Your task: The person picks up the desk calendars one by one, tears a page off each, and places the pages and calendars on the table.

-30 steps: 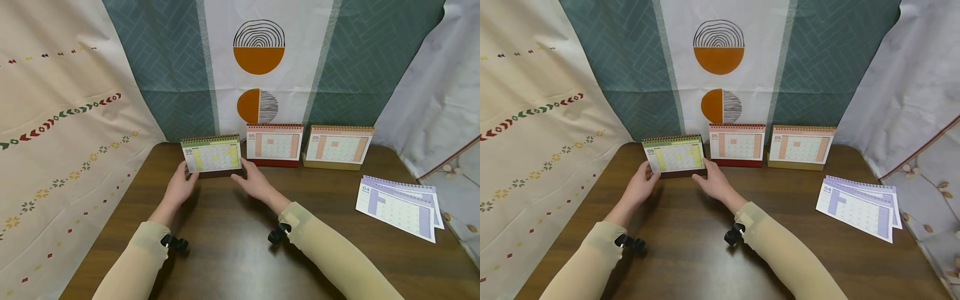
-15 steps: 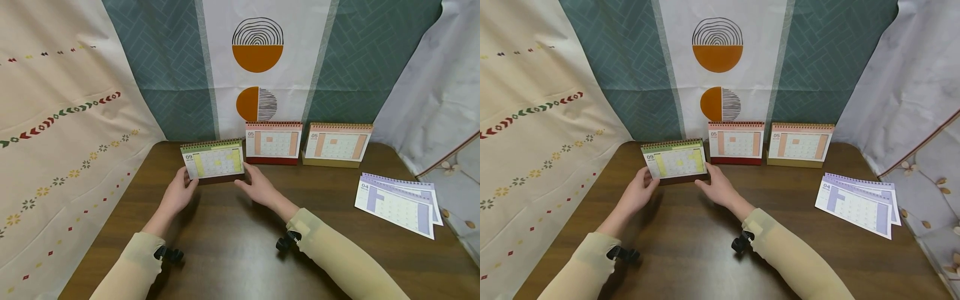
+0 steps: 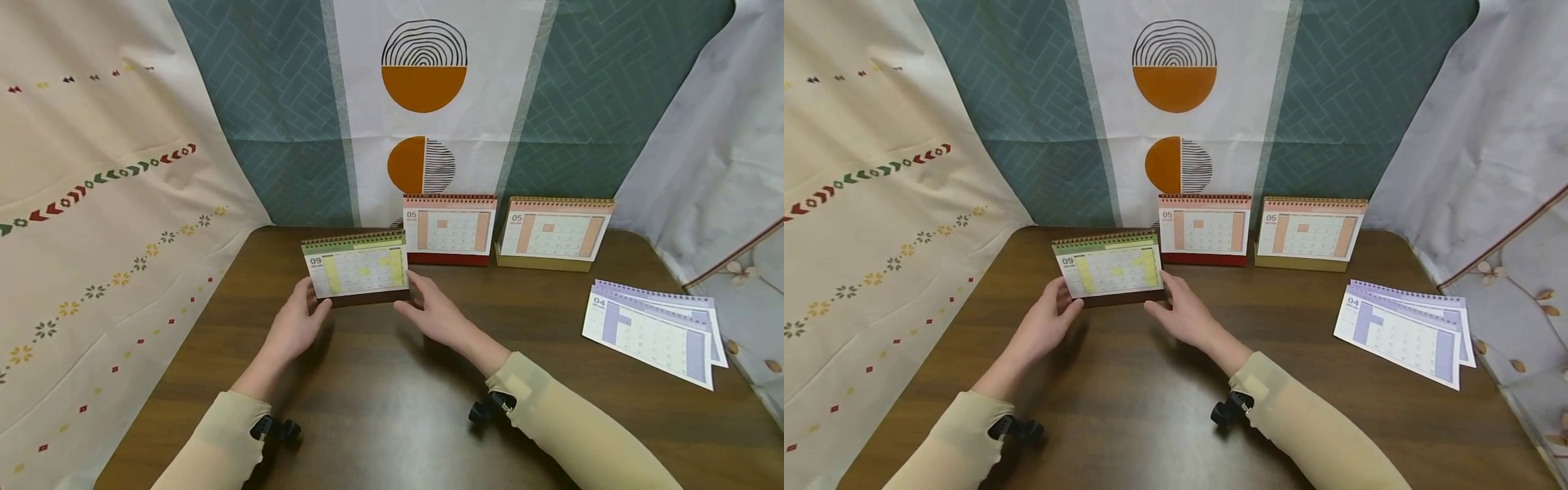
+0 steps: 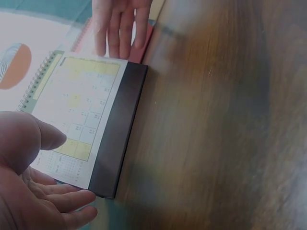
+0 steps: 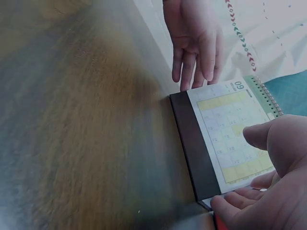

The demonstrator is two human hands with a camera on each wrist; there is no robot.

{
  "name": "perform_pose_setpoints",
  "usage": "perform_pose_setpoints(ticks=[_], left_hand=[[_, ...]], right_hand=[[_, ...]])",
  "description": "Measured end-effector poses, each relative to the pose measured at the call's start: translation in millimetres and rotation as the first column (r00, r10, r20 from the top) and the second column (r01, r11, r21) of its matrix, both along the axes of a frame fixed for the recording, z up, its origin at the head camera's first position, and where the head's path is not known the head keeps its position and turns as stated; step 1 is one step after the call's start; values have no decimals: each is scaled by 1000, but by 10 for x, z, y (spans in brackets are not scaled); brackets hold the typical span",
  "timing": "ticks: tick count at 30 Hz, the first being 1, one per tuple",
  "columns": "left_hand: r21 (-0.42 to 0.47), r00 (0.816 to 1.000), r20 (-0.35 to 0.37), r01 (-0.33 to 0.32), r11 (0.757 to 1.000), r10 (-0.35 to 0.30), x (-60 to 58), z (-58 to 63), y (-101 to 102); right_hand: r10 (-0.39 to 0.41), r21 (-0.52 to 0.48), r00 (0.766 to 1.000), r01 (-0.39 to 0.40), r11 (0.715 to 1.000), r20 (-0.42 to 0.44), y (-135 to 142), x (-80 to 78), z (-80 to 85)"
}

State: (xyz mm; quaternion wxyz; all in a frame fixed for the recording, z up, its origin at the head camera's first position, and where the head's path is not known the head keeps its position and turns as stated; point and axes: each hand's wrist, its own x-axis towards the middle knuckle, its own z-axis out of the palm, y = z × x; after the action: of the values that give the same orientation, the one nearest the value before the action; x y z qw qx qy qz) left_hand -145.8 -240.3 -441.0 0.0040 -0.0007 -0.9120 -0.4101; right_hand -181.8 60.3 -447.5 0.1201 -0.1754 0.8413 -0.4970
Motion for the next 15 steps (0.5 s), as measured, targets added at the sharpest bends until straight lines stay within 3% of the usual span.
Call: perform_pose_setpoints(ticks=[15], left_hand=[[-11,998,-1,61,998,-61,109,21,340]], right_hand=[[-45,-11,999,46,999,21,365,214,24]])
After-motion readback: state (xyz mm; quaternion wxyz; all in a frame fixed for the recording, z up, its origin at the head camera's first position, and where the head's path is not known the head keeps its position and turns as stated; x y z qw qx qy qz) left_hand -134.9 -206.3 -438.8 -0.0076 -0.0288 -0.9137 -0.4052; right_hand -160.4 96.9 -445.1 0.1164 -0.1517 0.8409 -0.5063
